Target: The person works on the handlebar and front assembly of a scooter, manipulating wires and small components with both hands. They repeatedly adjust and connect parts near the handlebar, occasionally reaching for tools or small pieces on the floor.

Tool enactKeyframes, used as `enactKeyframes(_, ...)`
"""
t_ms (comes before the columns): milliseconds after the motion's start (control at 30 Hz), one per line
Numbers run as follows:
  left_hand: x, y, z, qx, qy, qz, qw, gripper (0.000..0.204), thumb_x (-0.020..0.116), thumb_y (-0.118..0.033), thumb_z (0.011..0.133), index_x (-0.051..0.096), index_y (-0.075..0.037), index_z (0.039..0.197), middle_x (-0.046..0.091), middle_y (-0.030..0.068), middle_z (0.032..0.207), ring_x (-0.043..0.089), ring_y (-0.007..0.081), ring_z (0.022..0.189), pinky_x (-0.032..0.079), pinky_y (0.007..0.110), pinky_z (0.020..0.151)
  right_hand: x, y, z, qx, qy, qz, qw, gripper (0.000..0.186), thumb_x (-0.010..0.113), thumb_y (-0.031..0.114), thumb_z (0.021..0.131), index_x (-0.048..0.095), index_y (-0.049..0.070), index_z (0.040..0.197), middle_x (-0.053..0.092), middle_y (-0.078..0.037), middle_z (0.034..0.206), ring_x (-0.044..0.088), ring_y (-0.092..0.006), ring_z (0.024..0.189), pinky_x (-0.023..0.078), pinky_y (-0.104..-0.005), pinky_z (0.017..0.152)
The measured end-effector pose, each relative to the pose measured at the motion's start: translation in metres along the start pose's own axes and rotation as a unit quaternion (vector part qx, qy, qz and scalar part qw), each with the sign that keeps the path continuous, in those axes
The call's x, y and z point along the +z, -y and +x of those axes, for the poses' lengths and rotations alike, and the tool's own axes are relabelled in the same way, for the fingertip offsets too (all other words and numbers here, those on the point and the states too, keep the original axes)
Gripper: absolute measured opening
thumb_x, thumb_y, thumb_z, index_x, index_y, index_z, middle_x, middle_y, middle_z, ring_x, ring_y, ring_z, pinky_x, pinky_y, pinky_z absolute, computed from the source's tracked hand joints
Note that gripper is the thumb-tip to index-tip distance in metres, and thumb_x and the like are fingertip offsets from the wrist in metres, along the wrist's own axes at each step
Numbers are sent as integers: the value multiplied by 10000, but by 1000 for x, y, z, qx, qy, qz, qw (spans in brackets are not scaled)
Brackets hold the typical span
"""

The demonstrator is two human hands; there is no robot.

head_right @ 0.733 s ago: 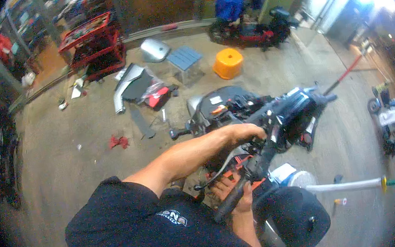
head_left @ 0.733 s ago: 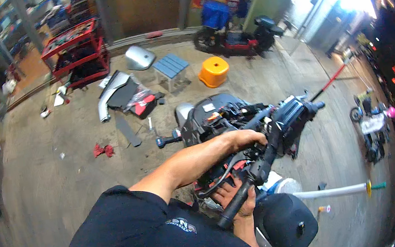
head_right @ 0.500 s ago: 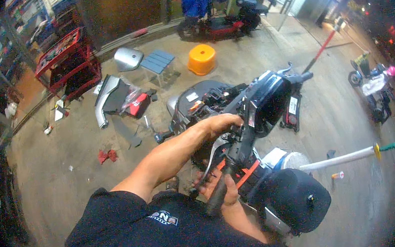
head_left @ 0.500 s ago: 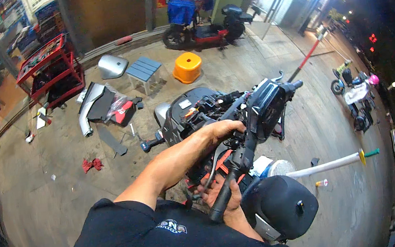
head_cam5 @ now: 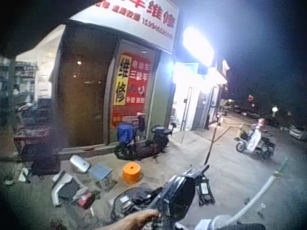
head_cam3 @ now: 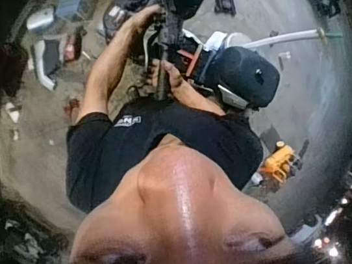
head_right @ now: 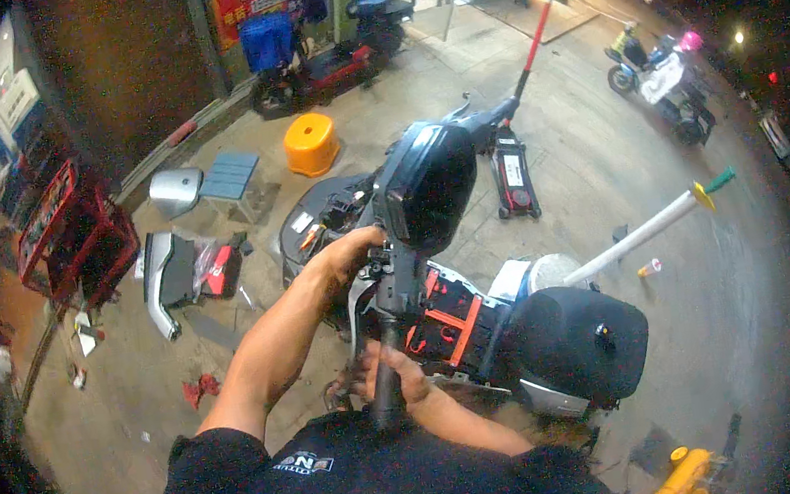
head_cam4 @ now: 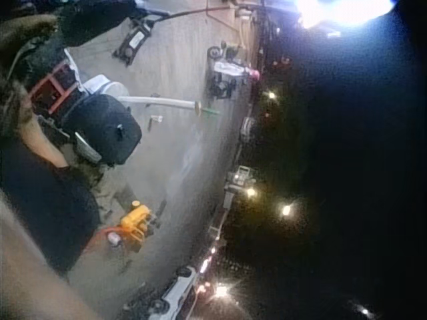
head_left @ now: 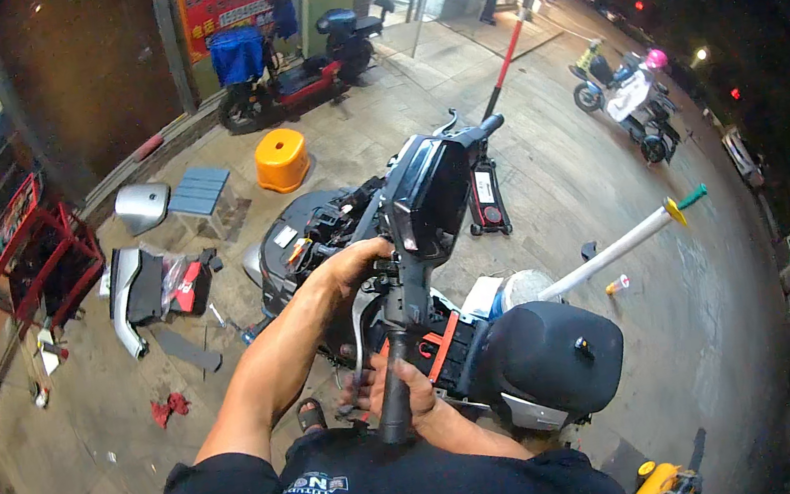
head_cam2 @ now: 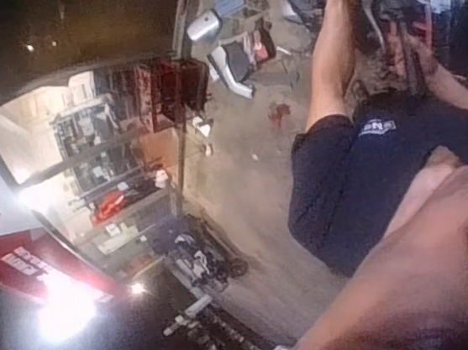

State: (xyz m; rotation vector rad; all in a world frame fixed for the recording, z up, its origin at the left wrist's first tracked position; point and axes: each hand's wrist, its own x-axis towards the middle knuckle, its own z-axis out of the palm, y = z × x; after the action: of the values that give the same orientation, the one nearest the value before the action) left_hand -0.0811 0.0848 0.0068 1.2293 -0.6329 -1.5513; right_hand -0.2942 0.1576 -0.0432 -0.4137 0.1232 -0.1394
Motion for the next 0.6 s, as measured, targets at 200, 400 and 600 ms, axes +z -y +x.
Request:
enactKeyframes(200, -6, 4, 6, -27, 11, -18, 999, 304, 667, -323, 746, 703, -105, 955, 667, 35, 915, 566, 194, 881, 413, 355, 830, -4, 3, -5, -4, -35, -63, 997, 897, 617, 585, 875, 294, 68, 1532, 577, -176, 1161, 587, -331, 1135, 477, -431, 971)
enactKeyframes(400, -10, 5, 10, 18, 48, -26, 998, 230, 649, -287, 763, 678, -102, 897, 629, 14, 850, 533, 166, 834, 407, 350, 795, -8, 0, -5, 2, 6, 34, 999, 954, 704, 583, 827, 296, 104, 1544, 496, -264, 1392, 523, -394, 1274, 405, -527, 1085)
enactKeyframes(600, -1, -6, -7, -41, 17, -52, 998, 271, 651, -289, 759, 694, -91, 940, 651, 27, 876, 555, 178, 876, 430, 369, 808, -12, -8, 3, -30, -14, -4, 999, 843, 669, 532, 852, 381, 54, 1484, 585, -108, 1083, 597, -303, 1032, 482, -468, 947)
